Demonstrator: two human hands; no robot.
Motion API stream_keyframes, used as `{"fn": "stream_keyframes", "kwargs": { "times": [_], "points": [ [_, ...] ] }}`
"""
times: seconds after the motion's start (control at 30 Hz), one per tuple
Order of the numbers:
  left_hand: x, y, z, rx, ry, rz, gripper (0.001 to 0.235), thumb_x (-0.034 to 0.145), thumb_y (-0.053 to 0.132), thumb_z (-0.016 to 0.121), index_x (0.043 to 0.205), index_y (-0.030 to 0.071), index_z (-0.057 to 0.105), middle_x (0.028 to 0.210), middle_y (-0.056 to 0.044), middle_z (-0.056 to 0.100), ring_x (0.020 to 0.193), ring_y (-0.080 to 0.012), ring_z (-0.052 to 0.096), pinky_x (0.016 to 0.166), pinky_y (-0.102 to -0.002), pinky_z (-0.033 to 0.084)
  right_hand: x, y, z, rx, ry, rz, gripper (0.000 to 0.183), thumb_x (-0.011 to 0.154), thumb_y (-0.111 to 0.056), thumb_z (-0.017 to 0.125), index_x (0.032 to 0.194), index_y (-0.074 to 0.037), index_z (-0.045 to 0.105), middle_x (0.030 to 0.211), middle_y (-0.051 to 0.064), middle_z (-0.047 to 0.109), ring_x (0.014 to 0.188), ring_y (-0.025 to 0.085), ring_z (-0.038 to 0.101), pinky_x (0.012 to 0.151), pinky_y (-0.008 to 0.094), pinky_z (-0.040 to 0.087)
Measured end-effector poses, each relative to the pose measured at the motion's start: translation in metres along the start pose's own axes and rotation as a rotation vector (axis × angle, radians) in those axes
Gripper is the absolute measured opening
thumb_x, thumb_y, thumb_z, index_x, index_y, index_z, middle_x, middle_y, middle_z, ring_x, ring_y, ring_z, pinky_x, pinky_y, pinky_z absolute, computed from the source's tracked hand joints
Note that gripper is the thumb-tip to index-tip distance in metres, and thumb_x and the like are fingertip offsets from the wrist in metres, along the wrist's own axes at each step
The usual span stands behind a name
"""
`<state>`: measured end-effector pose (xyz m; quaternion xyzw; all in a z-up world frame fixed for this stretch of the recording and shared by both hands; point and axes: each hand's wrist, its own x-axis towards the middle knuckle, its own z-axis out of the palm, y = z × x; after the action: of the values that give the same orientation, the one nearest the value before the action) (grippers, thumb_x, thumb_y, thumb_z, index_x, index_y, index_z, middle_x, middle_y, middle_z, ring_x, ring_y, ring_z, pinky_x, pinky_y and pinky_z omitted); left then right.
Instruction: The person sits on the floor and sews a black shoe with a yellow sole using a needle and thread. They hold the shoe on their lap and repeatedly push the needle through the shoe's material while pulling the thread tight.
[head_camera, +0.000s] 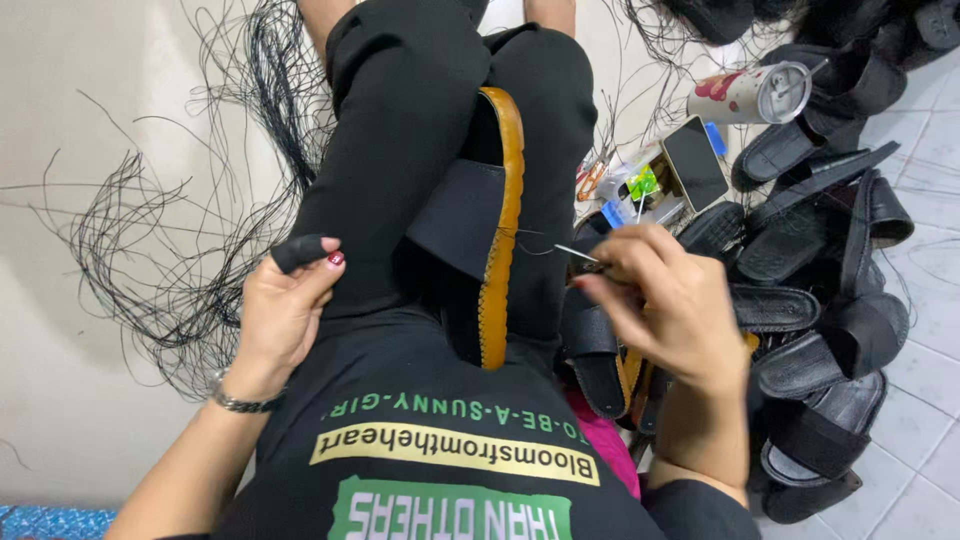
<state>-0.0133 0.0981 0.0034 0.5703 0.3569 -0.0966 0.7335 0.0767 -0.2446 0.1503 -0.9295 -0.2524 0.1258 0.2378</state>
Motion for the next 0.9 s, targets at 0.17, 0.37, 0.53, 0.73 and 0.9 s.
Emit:
{"fn": "stream_keyframes", "kwargs": {
  "times": [0.17, 0.37, 0.53, 0.73, 0.9],
  "points": [
    [-0.005, 0.006, 0.007, -0.025, 0.023, -0.010, 0.027, 0.086, 0.000, 0.077, 0.112, 0.007, 0.074, 0.076, 0.005, 0.068, 0.058, 0.0053, 0.061, 0.056, -0.005, 0.051, 0.024, 0.009, 0.046, -0.050, 0.223, -0.141, 0.034, 0.080, -0.017, 0.083, 0.112, -0.023, 0.073, 0.111, 0.001, 0.066, 0.078, 0.024, 0.072, 0.065, 0.036, 0.058],
    [-0.006, 0.007, 0.005, 0.025, -0.004, 0.021, 0.026, 0.087, 0.002, 0.078, 0.113, 0.005, 0.074, 0.079, 0.002, 0.070, 0.067, 0.0025, 0.064, 0.065, -0.011, 0.057, 0.039, 0.003, 0.020, 0.607, -0.128, -0.207, 0.009, 0.088, -0.014, 0.067, 0.084, -0.011, 0.075, 0.077, 0.009, 0.072, 0.065, 0.022, 0.068, 0.061, 0.034, 0.056],
    [-0.006, 0.010, 0.005, 0.035, -0.001, 0.014, 0.026, 0.086, 0.002, 0.079, 0.111, 0.004, 0.074, 0.081, -0.001, 0.072, 0.071, -0.0001, 0.068, 0.070, -0.014, 0.059, 0.008, -0.003, 0.039, -0.457, 0.060, -0.106, 0.023, 0.077, -0.020, 0.070, 0.100, -0.024, 0.072, 0.063, -0.005, 0.060, 0.059, 0.015, 0.064, 0.053, 0.029, 0.050],
    [-0.009, 0.029, -0.016, 0.320, -0.007, 0.175, 0.027, 0.085, 0.000, 0.082, 0.111, 0.006, 0.074, 0.093, -0.008, 0.075, 0.083, -0.0064, 0.069, 0.082, -0.026, 0.059, -0.024, 0.047, 0.079, -0.537, 0.775, -0.159, 0.014, 0.098, -0.016, 0.058, 0.096, -0.006, 0.067, 0.070, 0.008, 0.054, 0.055, 0.024, 0.046, 0.053, 0.037, 0.041],
    [0.063, -0.001, -0.150, 1.110, 0.185, 0.335, 0.022, 0.103, 0.007, 0.071, 0.124, 0.003, 0.072, 0.110, -0.014, 0.074, 0.089, -0.0223, 0.067, 0.085, -0.035, 0.053, -0.123, 0.232, -0.002, -0.767, 1.123, 0.428, 0.026, 0.105, -0.017, 0.070, 0.085, -0.006, 0.081, 0.075, 0.009, 0.078, 0.061, 0.022, 0.063, 0.056, 0.040, 0.049]
  ]
}}
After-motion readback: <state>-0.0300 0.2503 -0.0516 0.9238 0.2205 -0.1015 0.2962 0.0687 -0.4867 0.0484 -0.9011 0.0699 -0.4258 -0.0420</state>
